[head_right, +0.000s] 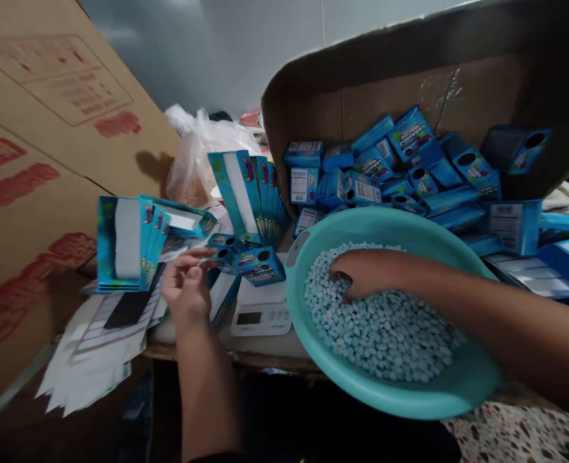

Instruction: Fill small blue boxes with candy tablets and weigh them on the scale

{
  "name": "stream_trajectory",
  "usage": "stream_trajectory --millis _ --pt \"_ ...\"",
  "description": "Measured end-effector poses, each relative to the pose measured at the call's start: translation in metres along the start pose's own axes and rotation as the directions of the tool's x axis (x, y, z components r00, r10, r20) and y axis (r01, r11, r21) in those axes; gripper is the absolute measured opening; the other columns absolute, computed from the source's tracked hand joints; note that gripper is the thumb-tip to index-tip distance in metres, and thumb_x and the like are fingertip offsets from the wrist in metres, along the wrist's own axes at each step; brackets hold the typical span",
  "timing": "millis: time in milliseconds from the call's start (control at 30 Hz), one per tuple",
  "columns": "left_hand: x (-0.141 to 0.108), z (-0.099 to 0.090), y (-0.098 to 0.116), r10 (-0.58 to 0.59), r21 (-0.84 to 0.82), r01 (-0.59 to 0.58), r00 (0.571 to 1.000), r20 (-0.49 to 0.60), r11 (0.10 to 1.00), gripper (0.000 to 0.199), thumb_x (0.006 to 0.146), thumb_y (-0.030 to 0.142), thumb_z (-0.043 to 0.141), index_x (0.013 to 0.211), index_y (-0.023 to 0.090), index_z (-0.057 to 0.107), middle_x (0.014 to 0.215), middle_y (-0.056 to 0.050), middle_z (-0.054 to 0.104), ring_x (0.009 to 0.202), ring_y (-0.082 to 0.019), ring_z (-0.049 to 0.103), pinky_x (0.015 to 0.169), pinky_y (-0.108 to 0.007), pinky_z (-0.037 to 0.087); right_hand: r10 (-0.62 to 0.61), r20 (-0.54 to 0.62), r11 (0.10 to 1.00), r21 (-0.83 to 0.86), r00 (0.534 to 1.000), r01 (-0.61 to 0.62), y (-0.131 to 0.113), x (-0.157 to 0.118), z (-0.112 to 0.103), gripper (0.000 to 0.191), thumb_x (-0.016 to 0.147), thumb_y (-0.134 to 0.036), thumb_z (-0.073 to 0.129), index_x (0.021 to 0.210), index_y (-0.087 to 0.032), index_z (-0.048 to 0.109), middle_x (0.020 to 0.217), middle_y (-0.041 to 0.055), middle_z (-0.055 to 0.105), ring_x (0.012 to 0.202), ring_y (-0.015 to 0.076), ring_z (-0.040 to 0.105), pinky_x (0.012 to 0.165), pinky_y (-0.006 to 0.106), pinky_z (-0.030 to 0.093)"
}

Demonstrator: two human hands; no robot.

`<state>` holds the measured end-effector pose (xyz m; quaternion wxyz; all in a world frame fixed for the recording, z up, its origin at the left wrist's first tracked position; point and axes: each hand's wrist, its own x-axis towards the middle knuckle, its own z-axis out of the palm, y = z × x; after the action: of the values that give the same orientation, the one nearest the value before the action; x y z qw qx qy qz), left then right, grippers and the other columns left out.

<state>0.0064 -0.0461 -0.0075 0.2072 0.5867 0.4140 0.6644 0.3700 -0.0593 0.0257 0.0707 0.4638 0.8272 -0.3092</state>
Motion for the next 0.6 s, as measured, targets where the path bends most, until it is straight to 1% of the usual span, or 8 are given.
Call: stream_trajectory --millis 33,67,133,233,333,400,500,600 --pt "-0.0013 -0.0026 -0.0030 0.024 0.121 -0.015 0.997 -0.071 0.992 0.044 0.080 0.056 0.084 0.096 0.020 0.066 0.104 -0.007 0.073 0.095 -0.022 0.072 0.076 -0.030 0.058 0.004 0.014 1.000 -0.012 1.000 -0.004 0.0002 -0.0010 -0.0010 0.036 0.081 -0.030 0.084 0.113 -0.020 0.074 0.119 0.0108 0.074 0.107 0.0327 0.068 0.082 0.036 0.046" --pt "-0.0021 -0.0043 -0.0056 0.038 0.243 -0.010 0.993 -0.110 0.970 0.044 0.081 0.055 0.083 0.103 0.020 0.068 0.104 -0.007 0.073 0.093 -0.022 0.071 0.075 -0.030 0.057 0.011 0.021 1.000 -0.017 1.000 -0.011 0.0002 -0.0018 -0.0019 0.027 0.083 -0.027 0.081 0.108 -0.020 0.073 0.113 0.0092 0.074 0.101 0.0301 0.068 0.079 0.035 0.044" --pt "-0.0025 -0.0052 -0.0092 0.055 0.395 0.005 0.989 -0.139 0.918 0.047 0.084 0.053 0.080 0.115 0.019 0.070 0.104 -0.008 0.073 0.092 -0.022 0.071 0.078 -0.032 0.057 0.023 0.041 1.000 -0.010 0.999 -0.022 -0.0003 -0.0026 -0.0035 0.014 0.085 -0.024 0.075 0.098 -0.020 0.071 0.103 0.0064 0.073 0.091 0.0258 0.066 0.072 0.034 0.041" --pt "-0.0025 -0.0037 -0.0096 0.039 0.434 0.028 0.989 -0.145 0.901 0.042 0.091 0.053 0.074 0.116 0.019 0.072 0.101 -0.007 0.074 0.087 -0.021 0.070 0.079 -0.034 0.057 0.004 0.042 1.000 0.017 0.999 -0.005 0.0006 -0.0014 -0.0048 0.007 0.085 -0.022 0.072 0.090 -0.020 0.068 0.095 0.0043 0.071 0.083 0.0225 0.063 0.068 0.032 0.038" --pt "-0.0036 -0.0032 -0.0061 -0.004 0.468 0.059 0.993 -0.117 0.882 0.039 0.092 0.053 0.073 0.113 0.019 0.075 0.098 -0.006 0.076 0.083 -0.020 0.070 0.080 -0.034 0.057 -0.018 0.044 0.999 0.039 0.999 0.017 0.0032 -0.0007 -0.0050 0.007 0.085 -0.023 0.072 0.084 -0.020 0.066 0.089 0.0039 0.069 0.078 0.0211 0.062 0.066 0.032 0.036" --pt "-0.0049 -0.0034 -0.0038 -0.016 0.482 0.073 0.992 -0.123 0.873 0.036 0.092 0.052 0.073 0.108 0.020 0.077 0.097 -0.006 0.076 0.083 -0.021 0.071 0.081 -0.033 0.058 -0.014 0.029 0.999 0.037 0.999 0.013 0.0037 -0.0020 -0.0055 0.006 0.085 -0.023 0.073 0.085 -0.020 0.067 0.090 0.0041 0.070 0.079 0.0212 0.062 0.067 0.032 0.037" --pt "-0.0072 -0.0024 -0.0023 -0.033 0.485 0.115 0.984 -0.173 0.867 0.036 0.092 0.053 0.071 0.100 0.019 0.077 0.092 -0.005 0.077 0.083 -0.022 0.074 0.081 -0.034 0.060 0.015 0.018 1.000 0.021 1.000 -0.015 0.0009 -0.0058 -0.0077 0.006 0.085 -0.022 0.072 0.086 -0.021 0.067 0.092 0.0049 0.070 0.080 0.0219 0.062 0.068 0.034 0.038" --pt "-0.0098 -0.0008 -0.0026 -0.063 0.463 0.137 0.983 -0.172 0.876 0.037 0.093 0.053 0.071 0.102 0.018 0.077 0.092 -0.006 0.078 0.085 -0.023 0.076 0.082 -0.034 0.061 0.040 0.033 0.999 0.005 0.999 -0.040 -0.0031 -0.0086 -0.0098 0.006 0.086 -0.020 0.071 0.084 -0.021 0.065 0.089 0.0059 0.068 0.076 0.0219 0.061 0.065 0.035 0.037"
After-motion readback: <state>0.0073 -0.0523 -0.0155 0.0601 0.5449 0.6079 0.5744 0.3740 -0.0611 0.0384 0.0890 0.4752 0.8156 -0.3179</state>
